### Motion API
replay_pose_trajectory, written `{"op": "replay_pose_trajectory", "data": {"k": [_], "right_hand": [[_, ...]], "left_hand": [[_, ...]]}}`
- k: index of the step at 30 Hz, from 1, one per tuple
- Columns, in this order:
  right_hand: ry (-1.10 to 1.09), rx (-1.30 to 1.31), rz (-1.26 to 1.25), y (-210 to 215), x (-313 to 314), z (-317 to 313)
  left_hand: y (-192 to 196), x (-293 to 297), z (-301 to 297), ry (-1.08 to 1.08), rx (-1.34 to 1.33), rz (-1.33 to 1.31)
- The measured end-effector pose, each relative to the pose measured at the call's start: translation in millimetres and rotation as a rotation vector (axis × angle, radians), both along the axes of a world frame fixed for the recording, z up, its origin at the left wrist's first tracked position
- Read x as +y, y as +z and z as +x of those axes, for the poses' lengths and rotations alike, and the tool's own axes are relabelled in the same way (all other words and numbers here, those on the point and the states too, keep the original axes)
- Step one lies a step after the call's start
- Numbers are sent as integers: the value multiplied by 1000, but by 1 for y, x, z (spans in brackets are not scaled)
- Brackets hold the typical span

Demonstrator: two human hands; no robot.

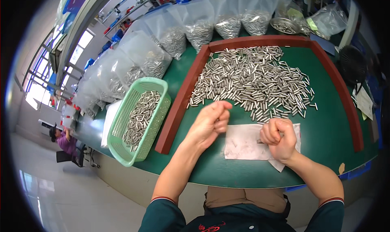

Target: Inspecting and marking small metal bolts for quality control at a factory workbench.

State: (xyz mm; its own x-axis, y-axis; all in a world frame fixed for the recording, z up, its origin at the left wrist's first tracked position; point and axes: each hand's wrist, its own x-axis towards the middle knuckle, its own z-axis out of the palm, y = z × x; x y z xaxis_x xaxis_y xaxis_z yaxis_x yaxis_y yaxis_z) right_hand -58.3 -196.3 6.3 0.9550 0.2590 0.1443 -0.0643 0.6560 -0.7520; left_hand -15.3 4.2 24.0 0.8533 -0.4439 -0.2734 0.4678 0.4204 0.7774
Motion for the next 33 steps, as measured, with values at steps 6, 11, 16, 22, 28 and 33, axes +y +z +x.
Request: {"op": "replay_pose_trajectory", "data": {"k": [6, 11, 16, 22, 28, 33], "right_hand": [[-10, 19, 13, -5, 6, 1], [0, 25, 31, -1, 3, 0], [-1, 25, -15, 0, -1, 2], [8, 11, -31, 3, 1, 1], [23, -16, -48, -2, -2, 0], [35, -32, -124, 0, -3, -3]], "left_hand": [[38, 88, 8, 1192, -945, 1568], [20, 121, 7, 1117, -777, 2234], [7, 18, 23, 588, -1338, 1500], [-24, -25, 29, 153, -1402, 1402], [-31, -35, 43, 37, -1424, 1304], [-28, -61, 72, -9, -1419, 1337]]}}
